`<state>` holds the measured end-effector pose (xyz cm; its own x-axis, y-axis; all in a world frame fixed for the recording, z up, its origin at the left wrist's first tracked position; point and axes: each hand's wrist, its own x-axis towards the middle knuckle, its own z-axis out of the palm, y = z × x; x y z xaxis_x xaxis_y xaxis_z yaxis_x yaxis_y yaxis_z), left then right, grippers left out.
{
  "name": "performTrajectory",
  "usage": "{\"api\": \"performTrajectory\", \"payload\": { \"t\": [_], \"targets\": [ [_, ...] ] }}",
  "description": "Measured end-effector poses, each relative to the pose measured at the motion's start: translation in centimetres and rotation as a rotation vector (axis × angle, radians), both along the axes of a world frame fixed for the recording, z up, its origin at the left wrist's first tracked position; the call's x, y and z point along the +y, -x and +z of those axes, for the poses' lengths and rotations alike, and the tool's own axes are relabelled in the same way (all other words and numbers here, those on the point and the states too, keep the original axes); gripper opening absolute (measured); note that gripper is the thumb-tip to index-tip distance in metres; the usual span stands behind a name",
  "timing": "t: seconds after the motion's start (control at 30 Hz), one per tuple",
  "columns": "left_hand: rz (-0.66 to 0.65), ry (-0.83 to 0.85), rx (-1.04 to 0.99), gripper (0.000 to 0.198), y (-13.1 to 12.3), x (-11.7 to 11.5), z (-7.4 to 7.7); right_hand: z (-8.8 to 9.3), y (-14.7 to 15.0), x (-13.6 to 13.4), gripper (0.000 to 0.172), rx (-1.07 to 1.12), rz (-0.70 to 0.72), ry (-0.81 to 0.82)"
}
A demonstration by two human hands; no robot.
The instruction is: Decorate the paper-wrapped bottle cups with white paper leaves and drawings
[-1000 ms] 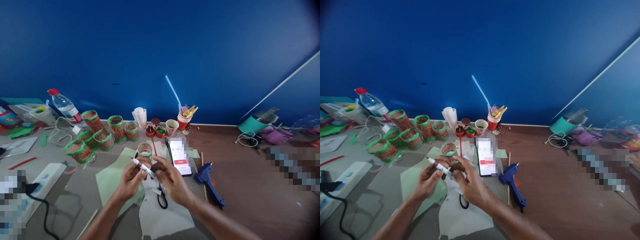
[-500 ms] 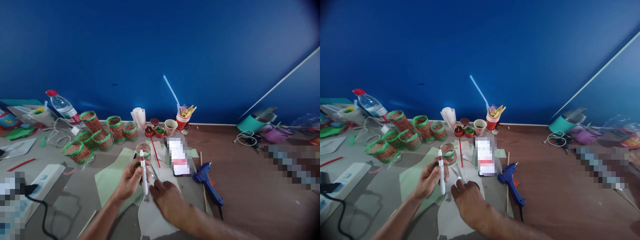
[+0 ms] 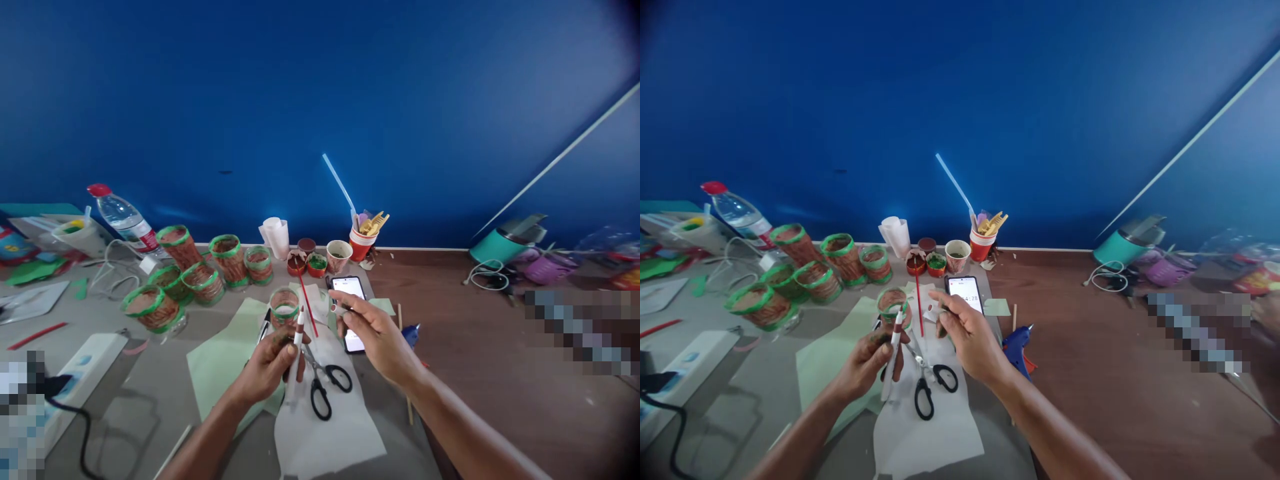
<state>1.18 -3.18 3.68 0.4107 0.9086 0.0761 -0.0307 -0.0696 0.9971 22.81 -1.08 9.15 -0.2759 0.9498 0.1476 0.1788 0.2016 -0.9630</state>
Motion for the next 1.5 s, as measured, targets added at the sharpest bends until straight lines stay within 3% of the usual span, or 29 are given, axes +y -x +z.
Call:
{"api": "performTrajectory", "payload": {
  "t": [0.13, 0.27, 0.47, 0.63, 0.77, 1.1, 1.37, 1.5],
  "targets": [
    [-0.017, 0.018, 0.034, 0.056, -0.1, 0.0, -0.2, -0.4, 0.8, 0.0, 0.023, 0.129, 0.038, 0.037],
    [-0.043, 0.049, 0.048, 0.057, -0.2, 0.0, -0.5, -0.9, 1.1, 0.4, 0.016, 0.275, -0.035, 0.102],
    [-0.125, 0.101, 0.051, 0.056, -0.4, -0.2, -0.8, -2.2, 1.5, 1.8, 0.026, 0.522, -0.151, 0.295],
    [-0.173, 0.124, 0.077, 0.056, -0.6, -0.2, -0.5, -2.9, 2.6, 1.6, 0.025, 0.674, -0.082, 0.463],
    [-0.176, 0.136, 0.094, 0.057, -0.7, -0.1, -0.4, -2.9, 3.1, 1.3, 0.024, 0.715, -0.091, 0.481],
    [-0.163, 0.163, 0.092, 0.058, -0.7, -0.1, -0.5, -2.6, 3.0, 1.0, 0.025, 0.676, -0.069, 0.470],
    [-0.153, 0.162, 0.098, 0.060, -0.9, 0.0, -0.3, -3.0, 2.7, 0.8, 0.022, 0.333, -0.051, 0.283],
    [-0.107, 0.132, 0.089, 0.057, -0.9, 0.0, -0.6, -3.3, 2.8, 0.8, 0.023, 0.313, -0.016, 0.288]
  ]
}}
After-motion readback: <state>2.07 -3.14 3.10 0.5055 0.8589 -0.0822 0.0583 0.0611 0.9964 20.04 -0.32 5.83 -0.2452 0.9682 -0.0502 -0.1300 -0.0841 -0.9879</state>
